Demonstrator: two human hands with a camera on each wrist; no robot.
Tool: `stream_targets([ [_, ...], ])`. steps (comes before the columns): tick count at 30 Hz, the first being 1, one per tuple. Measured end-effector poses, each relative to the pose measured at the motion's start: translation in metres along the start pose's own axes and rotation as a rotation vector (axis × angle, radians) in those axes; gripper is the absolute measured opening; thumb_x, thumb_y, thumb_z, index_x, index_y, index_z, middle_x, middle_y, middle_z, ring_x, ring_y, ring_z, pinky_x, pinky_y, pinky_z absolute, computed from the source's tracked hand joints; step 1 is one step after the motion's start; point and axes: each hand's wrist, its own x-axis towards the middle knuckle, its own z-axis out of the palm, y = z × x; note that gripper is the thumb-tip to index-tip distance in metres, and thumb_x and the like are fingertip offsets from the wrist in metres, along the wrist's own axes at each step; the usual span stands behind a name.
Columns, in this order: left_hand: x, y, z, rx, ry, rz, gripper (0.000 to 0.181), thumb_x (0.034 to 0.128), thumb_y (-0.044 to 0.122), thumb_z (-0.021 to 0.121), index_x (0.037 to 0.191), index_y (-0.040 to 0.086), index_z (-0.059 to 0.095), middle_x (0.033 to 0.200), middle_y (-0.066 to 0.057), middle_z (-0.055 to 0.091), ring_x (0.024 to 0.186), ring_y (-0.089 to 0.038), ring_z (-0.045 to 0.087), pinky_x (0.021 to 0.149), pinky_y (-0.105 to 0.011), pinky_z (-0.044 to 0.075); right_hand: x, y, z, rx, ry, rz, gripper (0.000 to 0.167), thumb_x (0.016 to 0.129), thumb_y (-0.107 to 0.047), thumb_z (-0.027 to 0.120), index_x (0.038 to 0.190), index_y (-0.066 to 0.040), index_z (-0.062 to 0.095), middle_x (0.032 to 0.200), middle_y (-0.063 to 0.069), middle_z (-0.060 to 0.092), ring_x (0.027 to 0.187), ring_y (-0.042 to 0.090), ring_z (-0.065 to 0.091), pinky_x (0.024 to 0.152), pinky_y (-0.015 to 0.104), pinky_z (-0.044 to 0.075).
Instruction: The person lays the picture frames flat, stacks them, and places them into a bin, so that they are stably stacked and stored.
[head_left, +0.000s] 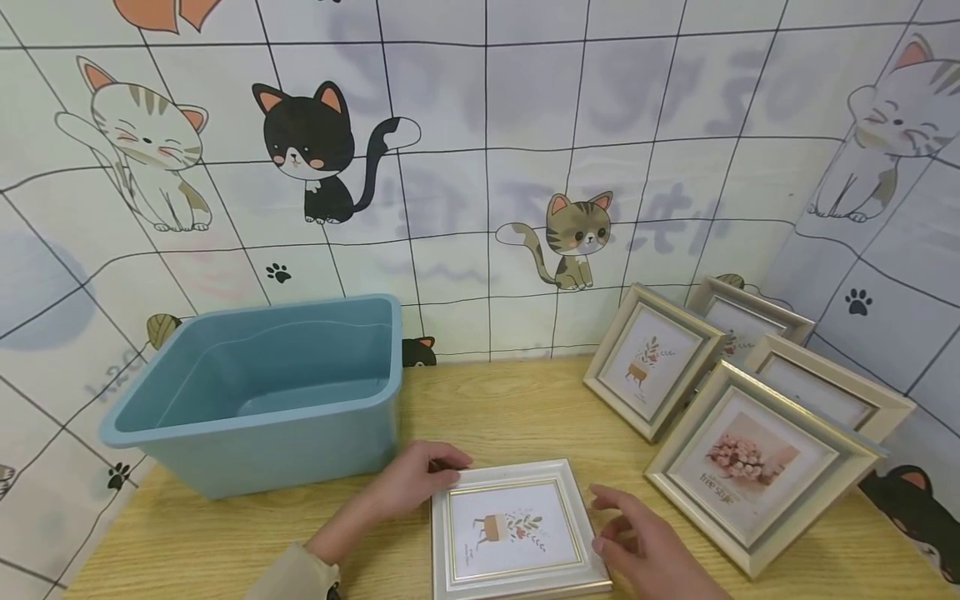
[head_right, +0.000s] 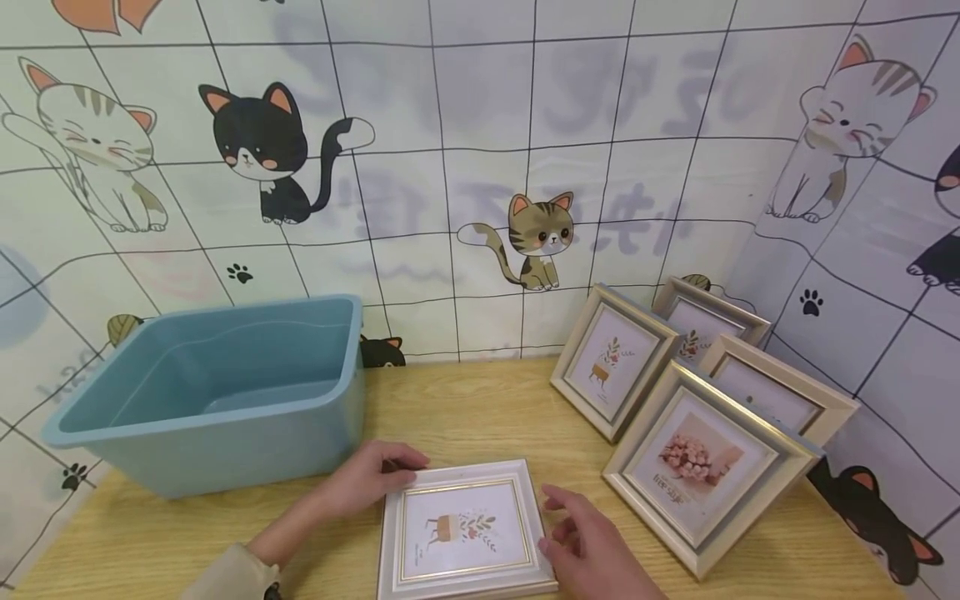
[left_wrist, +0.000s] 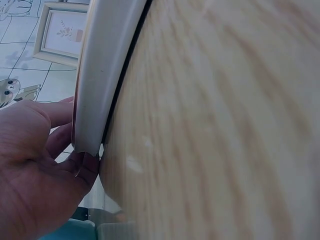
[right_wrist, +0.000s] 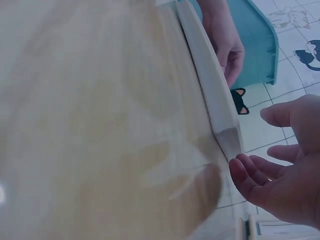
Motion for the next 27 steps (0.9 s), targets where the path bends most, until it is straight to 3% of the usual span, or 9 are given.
stream_targets([
  [5,-0.001,0.0,0.0,0.0,-0.006,0.002,0.021,0.0996,0.003,0.064,0.115,0.006,0.078,0.113,0.0,0.074,0.099,-0.015,0.064,0.082,-0.027,0.051,0.0,-0.017,-0.021,-0.151,0.242,-0.141,0.048,0.096,-0.002,0.07,0.142,-0.003,0.056,0.126,0.013,0.063,0.093,0.004,0.062,0.075,0.027,0.056],
  [7,-0.001,0.0,0.0,0.001,-0.008,0.005,0.02,0.0997,0.003,0.064,0.114,0.006,0.078,0.112,0.0,0.074,0.098,-0.014,0.064,0.081,-0.027,0.051,-0.001,-0.025,-0.037,-0.24,0.345,-0.221,0.046,0.094,0.001,0.071,0.139,-0.006,0.06,0.124,0.003,0.065,0.094,0.002,0.062,0.075,0.023,0.056],
  [10,-0.001,0.0,-0.001,0.002,-0.01,0.007,0.02,0.0997,0.003,0.064,0.113,0.007,0.078,0.111,0.0,0.074,0.096,-0.013,0.064,0.08,-0.027,0.051,-0.002,-0.039,-0.067,-0.314,0.427,-0.278,0.049,0.092,0.006,0.071,0.138,-0.006,0.061,0.126,-0.012,0.062,0.096,0.0,0.062,0.078,0.017,0.054],
  [14,-0.001,0.0,-0.002,0.007,-0.011,0.011,0.02,0.0999,0.003,0.064,0.113,0.008,0.078,0.109,0.0,0.074,0.095,-0.012,0.063,0.08,-0.027,0.051,-0.013,-0.058,-0.109,-0.356,0.477,-0.224,0.05,0.096,0.003,0.068,0.144,-0.005,0.056,0.126,-0.025,0.057,0.098,-0.007,0.06,0.074,0.012,0.052],
  [18,-0.001,0.0,-0.002,0.01,-0.019,0.015,0.02,0.1005,0.003,0.063,0.113,0.007,0.078,0.108,0.0,0.074,0.095,-0.012,0.064,0.08,-0.027,0.051,-0.026,-0.067,-0.142,-0.397,0.546,-0.187,0.051,0.099,0.001,0.066,0.147,-0.008,0.053,0.127,-0.029,0.052,0.1,-0.015,0.055,0.076,0.004,0.045],
  [24,0.0,-0.002,-0.002,0.008,-0.023,0.006,0.02,0.1007,0.004,0.064,0.114,0.009,0.078,0.11,0.001,0.074,0.095,-0.011,0.063,0.081,-0.027,0.051,-0.028,-0.059,-0.173,-0.414,0.655,-0.252,0.06,0.098,0.007,0.062,0.153,-0.012,0.048,0.135,-0.029,0.045,0.107,-0.019,0.047,0.088,0.0,0.035],
  [27,0.0,-0.003,-0.002,0.005,-0.024,0.003,0.02,0.1008,0.005,0.064,0.114,0.01,0.078,0.111,0.002,0.074,0.097,-0.012,0.064,0.081,-0.027,0.051,-0.026,-0.048,-0.184,-0.437,0.657,-0.233,0.062,0.102,0.003,0.059,0.158,-0.015,0.04,0.139,-0.032,0.039,0.108,-0.021,0.04,0.09,-0.002,0.029],
])
